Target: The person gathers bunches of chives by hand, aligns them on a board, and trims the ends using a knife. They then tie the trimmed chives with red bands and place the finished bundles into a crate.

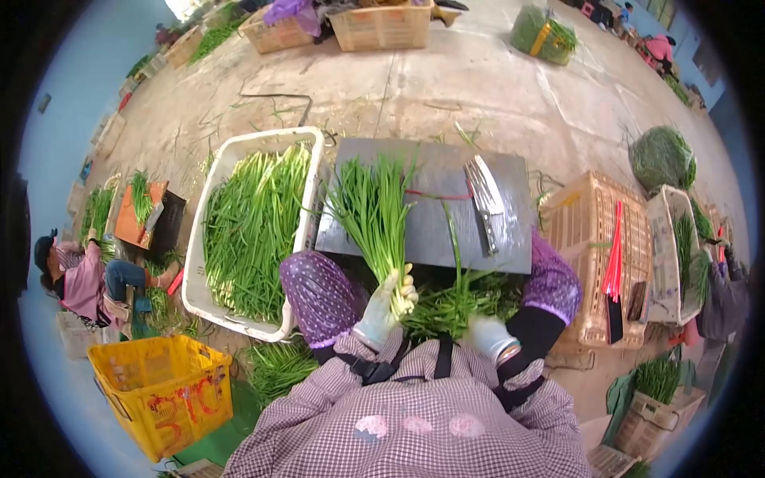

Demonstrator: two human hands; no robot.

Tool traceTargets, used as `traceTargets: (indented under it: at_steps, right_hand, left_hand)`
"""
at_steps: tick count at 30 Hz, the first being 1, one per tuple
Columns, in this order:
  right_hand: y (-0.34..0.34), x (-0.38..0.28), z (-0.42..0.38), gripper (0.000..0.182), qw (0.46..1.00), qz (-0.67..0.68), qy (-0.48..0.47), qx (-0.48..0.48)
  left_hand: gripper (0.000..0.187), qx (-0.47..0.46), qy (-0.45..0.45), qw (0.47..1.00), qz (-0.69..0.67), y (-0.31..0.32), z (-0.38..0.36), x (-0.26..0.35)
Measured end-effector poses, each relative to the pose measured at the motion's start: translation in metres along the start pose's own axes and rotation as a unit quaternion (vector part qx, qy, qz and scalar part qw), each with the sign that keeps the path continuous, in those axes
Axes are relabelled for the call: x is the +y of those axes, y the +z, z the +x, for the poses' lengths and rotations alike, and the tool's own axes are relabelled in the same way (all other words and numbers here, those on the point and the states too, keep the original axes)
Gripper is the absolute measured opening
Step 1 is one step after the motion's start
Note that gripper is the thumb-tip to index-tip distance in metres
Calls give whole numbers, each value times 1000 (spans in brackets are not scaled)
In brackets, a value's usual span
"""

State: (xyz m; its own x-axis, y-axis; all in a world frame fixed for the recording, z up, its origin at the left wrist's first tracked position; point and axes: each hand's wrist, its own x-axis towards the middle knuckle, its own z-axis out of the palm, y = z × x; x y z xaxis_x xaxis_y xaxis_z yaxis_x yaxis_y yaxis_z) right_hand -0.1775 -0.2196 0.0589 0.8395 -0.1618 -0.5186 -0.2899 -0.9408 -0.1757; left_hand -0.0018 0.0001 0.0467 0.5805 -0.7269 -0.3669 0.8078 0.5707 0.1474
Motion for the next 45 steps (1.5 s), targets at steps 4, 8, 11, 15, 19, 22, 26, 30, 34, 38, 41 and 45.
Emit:
traceTargets:
  at_steps: [4,8,11,15,19,22,26,30,34,38,41,45]
  right_hand:
    - [-41,-17,13,53,996,38,53,55]
    - [12,-19,85,41,959,82,212,172]
    - [44,-65,74,37,955,136,-235,120]
    - [-26,-74,86,48,946,179,-220,157]
    - [-103,-84,108,65,590,752,-261,-135]
    - [-175,-112,47,100,488,773,-365,-177]
    - [-192,-91,55,89,391,859,-324,-63]
    - [-215,-75,67,39,525,786,-290,151]
    - [-213,-60,99,16,726,480,-283,403]
    - [-577,-120,206,36,714,375,-397,438]
    - [-592,-103,241,46,696,55,-291,654]
    - [-299,-64,179,52,719,392,-420,390]
  left_hand:
    - [43,-55,7,998,16,42,-29,28]
    - [51,-131,52,988,59,63,-42,40]
    - [54,-118,72,981,136,75,-46,44]
    - [49,-91,81,964,235,77,-44,47]
    - [43,-43,-40,950,306,53,-26,32]
    - [52,-176,-187,923,288,62,-28,13]
    - [101,-263,47,647,714,18,34,11]
    - [81,-248,-9,667,703,120,36,54]
    - [113,-301,167,629,697,189,45,70]
    - [104,-287,165,709,622,90,115,31]
    - [56,-167,133,539,815,22,147,29]
    - [52,-83,171,666,722,37,142,26]
